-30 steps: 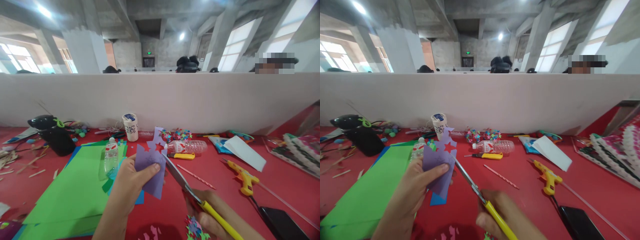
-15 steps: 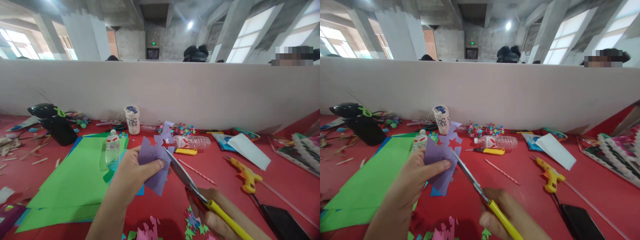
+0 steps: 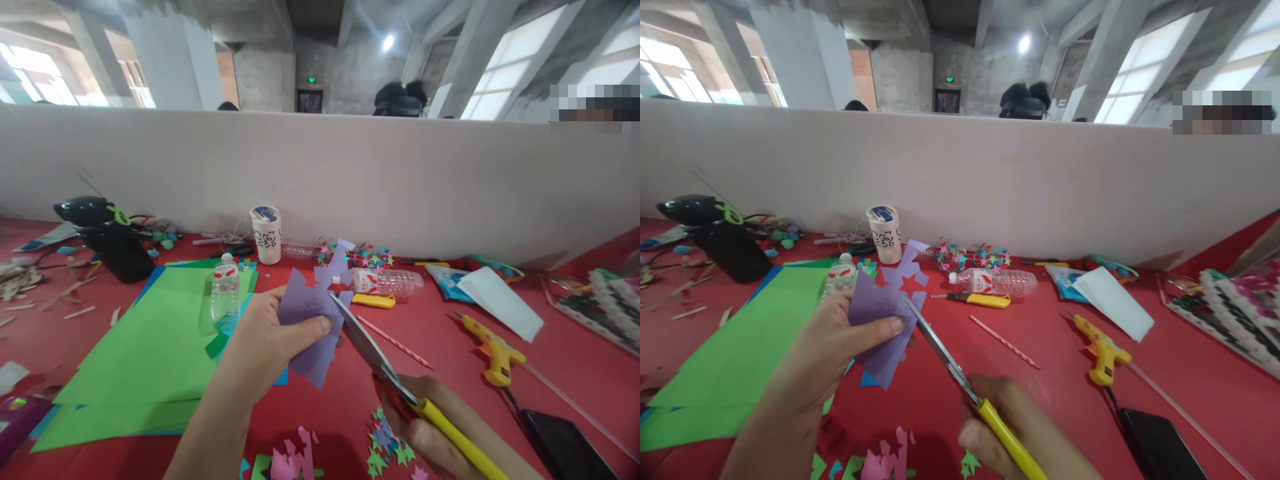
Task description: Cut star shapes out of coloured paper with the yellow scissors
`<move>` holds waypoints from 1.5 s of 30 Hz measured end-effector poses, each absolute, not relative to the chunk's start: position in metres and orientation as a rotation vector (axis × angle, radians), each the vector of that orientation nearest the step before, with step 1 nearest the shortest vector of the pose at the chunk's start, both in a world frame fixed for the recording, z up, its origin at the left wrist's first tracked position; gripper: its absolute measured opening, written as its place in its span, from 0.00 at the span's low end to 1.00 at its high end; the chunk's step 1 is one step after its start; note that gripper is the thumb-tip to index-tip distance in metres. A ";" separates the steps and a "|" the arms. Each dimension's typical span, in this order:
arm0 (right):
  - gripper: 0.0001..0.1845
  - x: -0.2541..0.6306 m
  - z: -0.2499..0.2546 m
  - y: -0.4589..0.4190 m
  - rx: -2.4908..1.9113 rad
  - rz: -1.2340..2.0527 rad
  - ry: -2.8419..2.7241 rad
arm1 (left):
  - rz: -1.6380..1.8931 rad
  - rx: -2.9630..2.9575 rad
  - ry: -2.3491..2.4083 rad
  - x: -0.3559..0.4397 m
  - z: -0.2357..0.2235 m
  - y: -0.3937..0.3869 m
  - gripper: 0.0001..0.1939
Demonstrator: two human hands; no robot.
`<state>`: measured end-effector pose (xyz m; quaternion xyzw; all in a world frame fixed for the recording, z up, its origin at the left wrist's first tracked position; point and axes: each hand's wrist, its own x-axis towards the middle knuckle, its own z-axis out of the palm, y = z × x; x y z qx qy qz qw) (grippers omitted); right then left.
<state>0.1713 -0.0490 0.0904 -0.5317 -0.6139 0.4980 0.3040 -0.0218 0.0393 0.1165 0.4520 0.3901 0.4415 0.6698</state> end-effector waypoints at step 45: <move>0.30 0.169 0.079 -0.051 -1.266 1.265 -1.610 | 1.044 1.054 0.854 -0.015 0.117 0.031 0.04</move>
